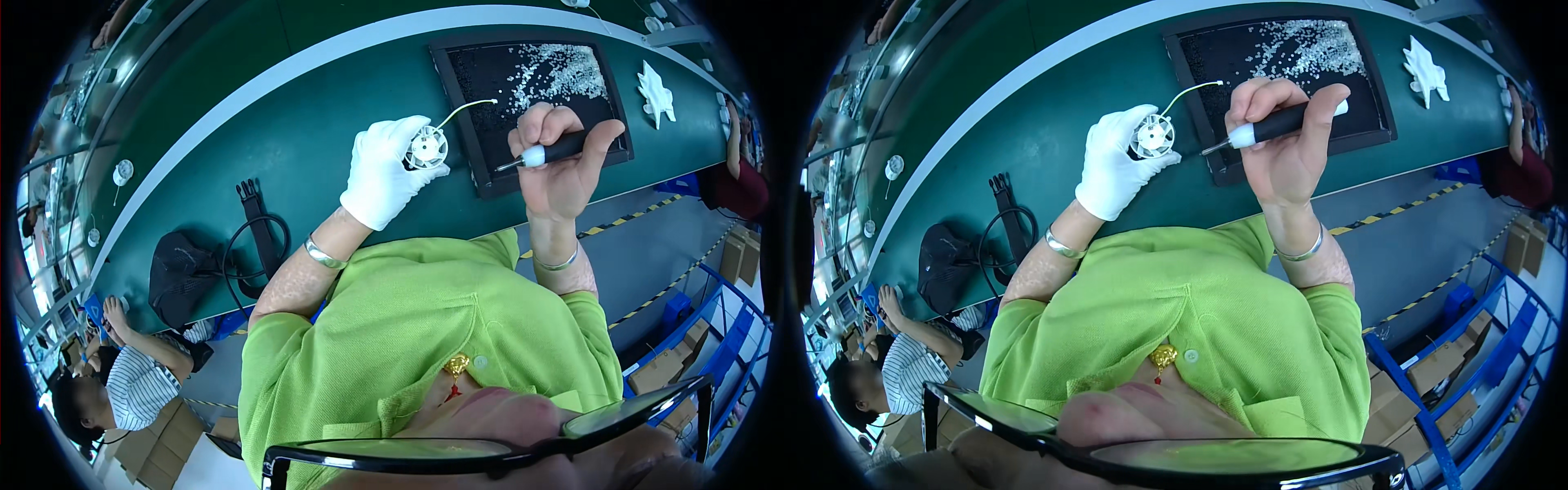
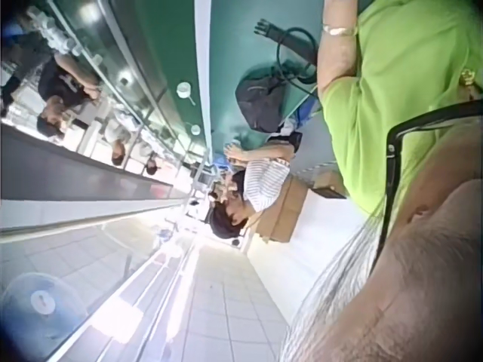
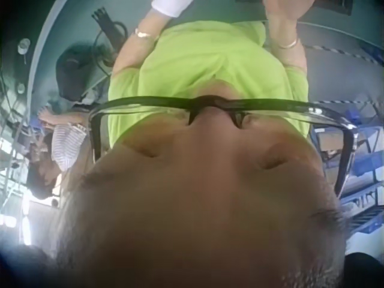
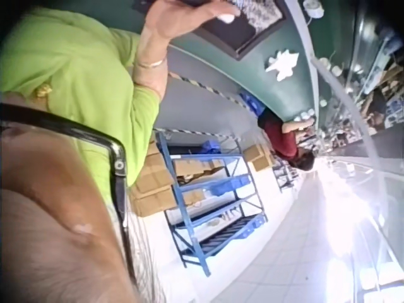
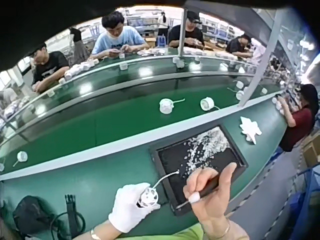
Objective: The person repeatedly picks up small components from a tray using a handheld pen tool and installs them into plastic housings held by hand.
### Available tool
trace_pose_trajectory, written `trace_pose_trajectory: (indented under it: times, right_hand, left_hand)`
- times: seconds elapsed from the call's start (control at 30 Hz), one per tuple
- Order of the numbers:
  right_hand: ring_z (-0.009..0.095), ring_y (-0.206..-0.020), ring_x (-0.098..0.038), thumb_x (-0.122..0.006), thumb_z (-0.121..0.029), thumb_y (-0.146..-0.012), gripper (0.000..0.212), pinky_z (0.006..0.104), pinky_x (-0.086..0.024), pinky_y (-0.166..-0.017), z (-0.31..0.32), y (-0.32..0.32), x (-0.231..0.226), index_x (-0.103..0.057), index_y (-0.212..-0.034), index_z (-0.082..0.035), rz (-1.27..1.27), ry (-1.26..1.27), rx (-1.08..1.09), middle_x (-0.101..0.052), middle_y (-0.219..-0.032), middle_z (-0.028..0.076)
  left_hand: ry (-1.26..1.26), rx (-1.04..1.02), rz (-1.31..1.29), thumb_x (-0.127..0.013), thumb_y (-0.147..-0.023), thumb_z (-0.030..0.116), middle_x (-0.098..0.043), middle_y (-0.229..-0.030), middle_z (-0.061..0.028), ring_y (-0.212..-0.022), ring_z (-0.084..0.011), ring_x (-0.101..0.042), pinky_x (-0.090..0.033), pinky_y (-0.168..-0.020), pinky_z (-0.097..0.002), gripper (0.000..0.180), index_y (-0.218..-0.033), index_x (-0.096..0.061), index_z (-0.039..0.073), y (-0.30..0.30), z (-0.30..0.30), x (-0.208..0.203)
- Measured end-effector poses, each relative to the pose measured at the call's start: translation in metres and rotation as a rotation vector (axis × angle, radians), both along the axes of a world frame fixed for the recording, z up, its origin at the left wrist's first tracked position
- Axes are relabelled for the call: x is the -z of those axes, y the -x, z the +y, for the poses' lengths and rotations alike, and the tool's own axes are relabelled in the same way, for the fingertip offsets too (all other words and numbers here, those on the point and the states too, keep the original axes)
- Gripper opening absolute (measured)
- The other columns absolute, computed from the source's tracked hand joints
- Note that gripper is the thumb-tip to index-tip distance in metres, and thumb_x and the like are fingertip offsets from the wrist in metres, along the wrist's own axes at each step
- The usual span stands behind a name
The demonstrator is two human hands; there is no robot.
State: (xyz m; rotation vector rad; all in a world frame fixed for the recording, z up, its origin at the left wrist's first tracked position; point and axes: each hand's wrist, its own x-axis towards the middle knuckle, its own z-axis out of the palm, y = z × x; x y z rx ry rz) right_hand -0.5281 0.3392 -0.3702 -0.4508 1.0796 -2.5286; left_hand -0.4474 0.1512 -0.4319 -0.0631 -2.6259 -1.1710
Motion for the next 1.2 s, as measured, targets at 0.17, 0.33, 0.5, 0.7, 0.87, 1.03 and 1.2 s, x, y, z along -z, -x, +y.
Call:
trace_pose_trajectory:
  times: [0.17,0.33,0.5,0.7,0.87,1.03,1.2]
  right_hand:
    - [0.016,-0.063,-0.048,-0.016,-0.064,-0.093,0.077,0.0259,-0.041,-0.061,-0.021,0.001,0.009,-0.055,-0.072,-0.001,-0.012,-0.120,-0.002,-0.058,-0.079,0.014]
    - [0.019,-0.073,-0.048,-0.020,-0.060,-0.094,0.072,0.0310,-0.040,-0.075,-0.035,0.007,0.021,-0.053,-0.069,-0.002,-0.005,-0.251,0.081,-0.057,-0.082,0.013]
    - [0.021,-0.074,-0.054,-0.030,-0.058,-0.094,0.066,0.0323,-0.045,-0.078,-0.038,0.017,0.030,-0.053,-0.068,-0.002,-0.222,-0.070,0.014,-0.061,-0.086,0.017]
    - [0.021,-0.071,-0.055,-0.037,-0.053,-0.094,0.058,0.0320,-0.048,-0.071,-0.044,0.019,0.030,-0.050,-0.068,-0.004,-0.337,-0.058,0.047,-0.061,-0.088,0.017]
    - [0.009,-0.055,-0.037,-0.043,-0.049,-0.094,0.047,0.0246,-0.034,-0.054,-0.054,0.019,0.027,-0.043,-0.073,-0.007,-0.382,0.019,0.024,-0.049,-0.083,0.006]
    - [0.005,-0.043,-0.025,-0.045,-0.047,-0.095,0.047,0.0216,-0.024,-0.043,-0.068,0.007,0.033,-0.038,-0.070,-0.008,-0.137,-0.030,0.040,-0.044,-0.070,0.004]
    - [0.005,-0.044,-0.025,-0.049,-0.043,-0.094,0.047,0.0211,-0.023,-0.041,-0.073,0.002,0.043,-0.037,-0.070,-0.005,-0.068,-0.081,0.075,-0.044,-0.068,0.006]
  left_hand:
    - [0.003,-0.017,0.082,-0.085,-0.055,0.019,-0.063,-0.091,-0.0076,-0.086,-0.0287,-0.058,-0.045,-0.077,-0.0375,0.058,-0.107,-0.059,0.008,0.000,0.003,0.002]
    - [-0.012,-0.014,0.001,-0.085,-0.055,0.019,-0.063,-0.090,-0.0076,-0.085,-0.0285,-0.058,-0.045,-0.075,-0.0373,0.057,-0.105,-0.060,0.008,0.004,0.005,-0.005]
    - [-0.041,-0.031,-0.025,-0.086,-0.054,0.021,-0.063,-0.087,-0.0078,-0.082,-0.0281,-0.056,-0.045,-0.073,-0.0378,0.057,-0.104,-0.061,0.007,0.004,0.004,0.000]
    - [-0.037,-0.053,-0.007,-0.086,-0.054,0.027,-0.063,-0.086,-0.0077,-0.078,-0.0275,-0.054,-0.044,-0.070,-0.0378,0.061,-0.107,-0.062,0.009,0.003,0.001,0.003]
    - [-0.039,-0.039,0.028,-0.086,-0.053,0.027,-0.063,-0.086,-0.0074,-0.077,-0.0274,-0.054,-0.044,-0.070,-0.0372,0.061,-0.106,-0.062,0.009,0.005,0.001,0.004]
    - [-0.051,-0.018,-0.039,-0.085,-0.055,0.025,-0.064,-0.087,-0.0079,-0.075,-0.0277,-0.054,-0.045,-0.069,-0.0374,0.058,-0.106,-0.062,0.008,0.010,0.002,0.003]
    - [-0.032,-0.013,-0.037,-0.083,-0.057,0.022,-0.064,-0.088,-0.0077,-0.072,-0.0280,-0.054,-0.045,-0.067,-0.0376,0.055,-0.107,-0.062,0.008,0.009,0.002,0.001]
